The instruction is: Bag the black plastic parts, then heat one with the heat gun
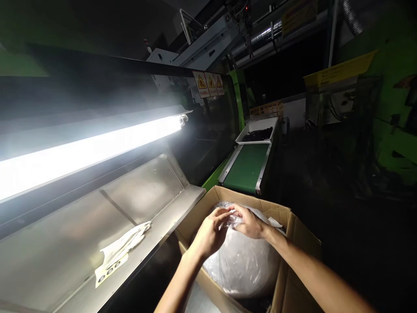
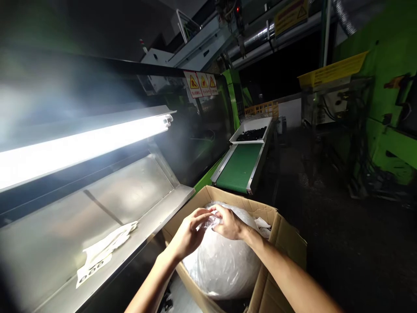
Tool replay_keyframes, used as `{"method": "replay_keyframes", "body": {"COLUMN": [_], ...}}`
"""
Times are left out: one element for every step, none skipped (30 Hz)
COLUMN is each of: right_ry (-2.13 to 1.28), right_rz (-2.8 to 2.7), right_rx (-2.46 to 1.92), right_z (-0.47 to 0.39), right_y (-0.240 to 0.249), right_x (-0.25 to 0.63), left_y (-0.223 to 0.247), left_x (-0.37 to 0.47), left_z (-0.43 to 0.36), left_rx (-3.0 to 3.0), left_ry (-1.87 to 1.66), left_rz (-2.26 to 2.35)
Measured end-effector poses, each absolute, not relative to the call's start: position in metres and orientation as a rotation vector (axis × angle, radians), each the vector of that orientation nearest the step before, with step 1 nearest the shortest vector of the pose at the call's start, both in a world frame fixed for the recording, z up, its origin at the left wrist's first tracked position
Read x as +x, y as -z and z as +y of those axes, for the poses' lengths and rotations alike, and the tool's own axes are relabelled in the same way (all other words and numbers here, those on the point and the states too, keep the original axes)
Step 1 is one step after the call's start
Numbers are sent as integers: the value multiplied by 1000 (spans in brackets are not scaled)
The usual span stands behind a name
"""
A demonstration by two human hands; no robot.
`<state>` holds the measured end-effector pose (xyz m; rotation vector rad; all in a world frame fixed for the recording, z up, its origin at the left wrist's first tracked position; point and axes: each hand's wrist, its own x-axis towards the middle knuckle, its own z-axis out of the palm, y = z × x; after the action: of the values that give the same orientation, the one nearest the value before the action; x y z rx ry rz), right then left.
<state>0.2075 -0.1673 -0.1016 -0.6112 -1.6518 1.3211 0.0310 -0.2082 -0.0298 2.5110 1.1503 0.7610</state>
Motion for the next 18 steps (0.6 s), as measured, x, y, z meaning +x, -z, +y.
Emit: {"method": "replay_keyframes", "body": {"right_ry": [-1438,-1553,-1650,-1720,-1768,-1806,-1838,-1864,-1876,-1874,-1855,-1818,-1767,-1710,-1651,-1584,-1500,-1398], "right_rz": [-1605,-1544,-1485,-1447,-1447,-1480,-1525,-1570,-1596,-1603,-1603,-1603,-1601,-1594,-1577,-1557,-1545,-1550], "right_rx": [-571,-532,-502,-485,-478,-472,-466,-466,-483,-523,-578,-640,-703,-754,-791,-819,-850,-887], "right_z": [-166,-165,-163,-161,-159,-156,-154,-153,-151,-150,-149,-149,-148,-147,-146,-145,-142,-140], "right_y": [100,97,94,91,88,85,83,80,78,77,76,77,78,81,84,89,94,100], "right_x": [211,214,217,219,221,222,222,222,221,219,217,215,213,211,209,207,205,204], "left_y": [36,42,48,54,60,65,69,71,73,74,75,75,75,75,76,78,82,87], "left_x": [32,32,31,30,29,28,27,27,26,26,26,26,27,27,27,27,28,28], "left_z": [-210,-211,-212,-212,-212,-212,-212,-211,-211,-211,-211,-212,-213,-214,-216,-218,-221,-224], "left_rx": [2546,2584,2622,2657,2686,2707,2719,2728,2736,2744,2749,2747,2740,2728,2716,2708,2706,2710], "left_ry": [-783,-798,-803,-803,-803,-804,-802,-795,-784,-770,-759,-757,-774,-808,-858,-912,-959,-990], "left_rz": [1165,1169,1163,1151,1140,1134,1137,1145,1155,1161,1164,1169,1182,1204,1234,1271,1307,1339]}}
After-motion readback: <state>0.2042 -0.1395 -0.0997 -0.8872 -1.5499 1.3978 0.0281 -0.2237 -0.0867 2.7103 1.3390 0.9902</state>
